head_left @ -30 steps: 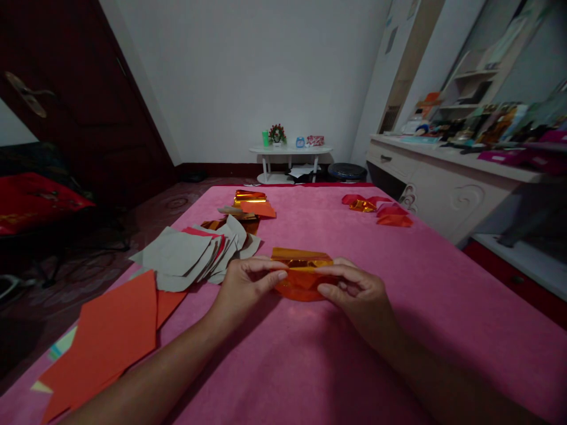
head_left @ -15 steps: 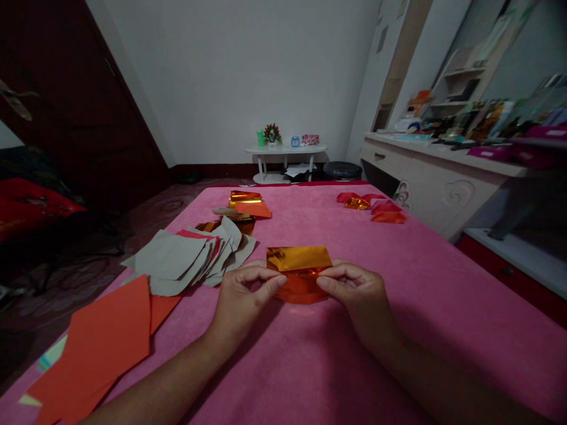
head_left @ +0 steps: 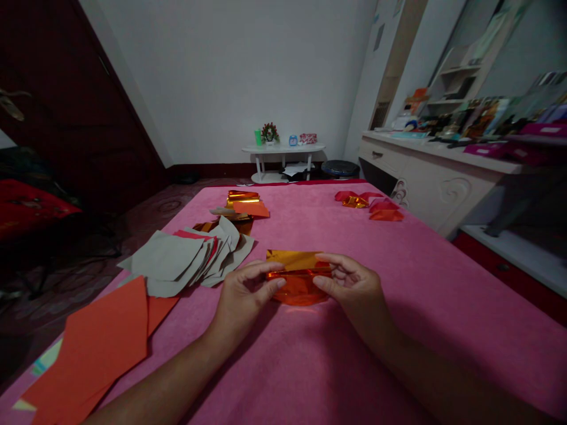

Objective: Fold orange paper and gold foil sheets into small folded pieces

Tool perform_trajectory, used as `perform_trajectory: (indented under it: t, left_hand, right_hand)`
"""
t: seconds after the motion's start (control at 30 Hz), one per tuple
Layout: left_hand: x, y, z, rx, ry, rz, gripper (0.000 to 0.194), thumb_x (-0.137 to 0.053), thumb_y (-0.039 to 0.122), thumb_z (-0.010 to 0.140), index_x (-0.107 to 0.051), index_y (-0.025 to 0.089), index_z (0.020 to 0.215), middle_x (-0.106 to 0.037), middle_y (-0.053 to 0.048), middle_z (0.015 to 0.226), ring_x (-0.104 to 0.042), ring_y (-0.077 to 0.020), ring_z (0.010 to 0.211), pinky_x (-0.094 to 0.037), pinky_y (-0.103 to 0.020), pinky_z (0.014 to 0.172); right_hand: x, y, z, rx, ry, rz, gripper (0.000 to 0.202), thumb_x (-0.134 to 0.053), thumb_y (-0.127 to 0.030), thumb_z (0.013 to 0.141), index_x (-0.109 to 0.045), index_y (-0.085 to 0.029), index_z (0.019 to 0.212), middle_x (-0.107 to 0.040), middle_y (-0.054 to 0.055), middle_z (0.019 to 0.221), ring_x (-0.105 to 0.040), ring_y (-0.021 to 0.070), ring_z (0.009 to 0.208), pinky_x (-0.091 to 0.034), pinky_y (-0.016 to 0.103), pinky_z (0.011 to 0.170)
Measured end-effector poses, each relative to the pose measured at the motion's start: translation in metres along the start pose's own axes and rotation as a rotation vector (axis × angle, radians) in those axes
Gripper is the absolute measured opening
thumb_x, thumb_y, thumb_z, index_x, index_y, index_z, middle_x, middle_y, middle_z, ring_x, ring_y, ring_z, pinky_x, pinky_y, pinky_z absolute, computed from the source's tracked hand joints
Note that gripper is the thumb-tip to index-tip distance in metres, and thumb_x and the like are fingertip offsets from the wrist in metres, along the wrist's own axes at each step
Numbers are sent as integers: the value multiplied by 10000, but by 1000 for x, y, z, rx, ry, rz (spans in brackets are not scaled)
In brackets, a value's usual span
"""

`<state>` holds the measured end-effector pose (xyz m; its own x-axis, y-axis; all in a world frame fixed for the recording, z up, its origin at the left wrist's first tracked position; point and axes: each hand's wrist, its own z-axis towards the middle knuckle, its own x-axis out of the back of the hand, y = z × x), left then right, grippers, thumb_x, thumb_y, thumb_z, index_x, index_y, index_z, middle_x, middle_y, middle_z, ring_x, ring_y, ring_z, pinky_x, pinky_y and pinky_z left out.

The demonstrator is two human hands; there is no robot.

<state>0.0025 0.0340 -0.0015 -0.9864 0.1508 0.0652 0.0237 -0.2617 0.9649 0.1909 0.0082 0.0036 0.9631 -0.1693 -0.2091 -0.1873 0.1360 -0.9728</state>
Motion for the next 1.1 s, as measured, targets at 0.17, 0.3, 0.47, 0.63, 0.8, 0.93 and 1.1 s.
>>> perform_trajectory:
  t: [0.17, 0.3, 0.47, 0.63, 0.8, 0.93, 1.1]
  left_hand:
    - [1, -1, 1, -70, -19, 48, 213, -730, 239, 723, -738, 206, 934, -723, -64, 949, -673, -200, 861, -546, -322, 790]
    - [2, 1, 1, -124, -1, 171, 186, -735, 221, 718, -748, 222, 904, -730, -43, 892, -669, -178, 817, -540, -288, 769]
    - [0, 7, 1, -122, 32, 198, 150, -737, 164, 702, -751, 213, 843, -734, -26, 843, -659, -157, 768, -530, -244, 715]
    - [1, 9, 1, -92, 19, 185, 87, -731, 161, 701, -740, 179, 785, -723, -24, 766, -634, -142, 693, -507, -231, 659]
    - [3, 3, 2, -5, -9, 134, 95, -708, 226, 736, -726, 155, 797, -717, -45, 775, -634, -162, 691, -501, -266, 656]
    - [4, 4, 3, -62, 12, 211, 74, -717, 215, 730, -729, 166, 784, -713, -33, 755, -623, -153, 673, -486, -253, 636]
    - [9, 10, 4, -329, -2, 328, 27, -713, 175, 739, -731, 181, 759, -712, -19, 746, -631, -140, 699, -483, -239, 678]
  right_hand:
    - [0, -1, 0, -8, 6, -36, 288, -819, -264, 551, -728, -185, 813, -741, 53, 838, -702, 229, 794, -578, 360, 772]
    - [1, 0, 0, 42, 28, -121, 214, -807, -258, 573, -736, -190, 764, -731, 40, 781, -692, 208, 737, -581, 317, 702]
    - [4, 1, 0, 92, 9, -166, 145, -780, -241, 619, -739, -197, 751, -722, 33, 787, -676, 193, 729, -563, 292, 679]
    - [3, 1, 0, 55, -5, -152, 158, -764, -233, 641, -711, -177, 779, -709, 33, 767, -664, 173, 701, -551, 274, 658]
    - [3, -3, -1, 69, 31, -100, 435, -799, -253, 600, -631, -182, 995, -679, 13, 749, -650, 161, 676, -529, 255, 613]
    - [7, -9, -2, 83, -30, -153, 209, -660, -357, 771, -688, -171, 864, -696, 48, 793, -655, 170, 751, -521, 261, 676]
    - [12, -10, 4, -4, -95, -180, 226, -729, -313, 684, -717, -175, 862, -710, 44, 783, -651, 173, 723, -511, 267, 668]
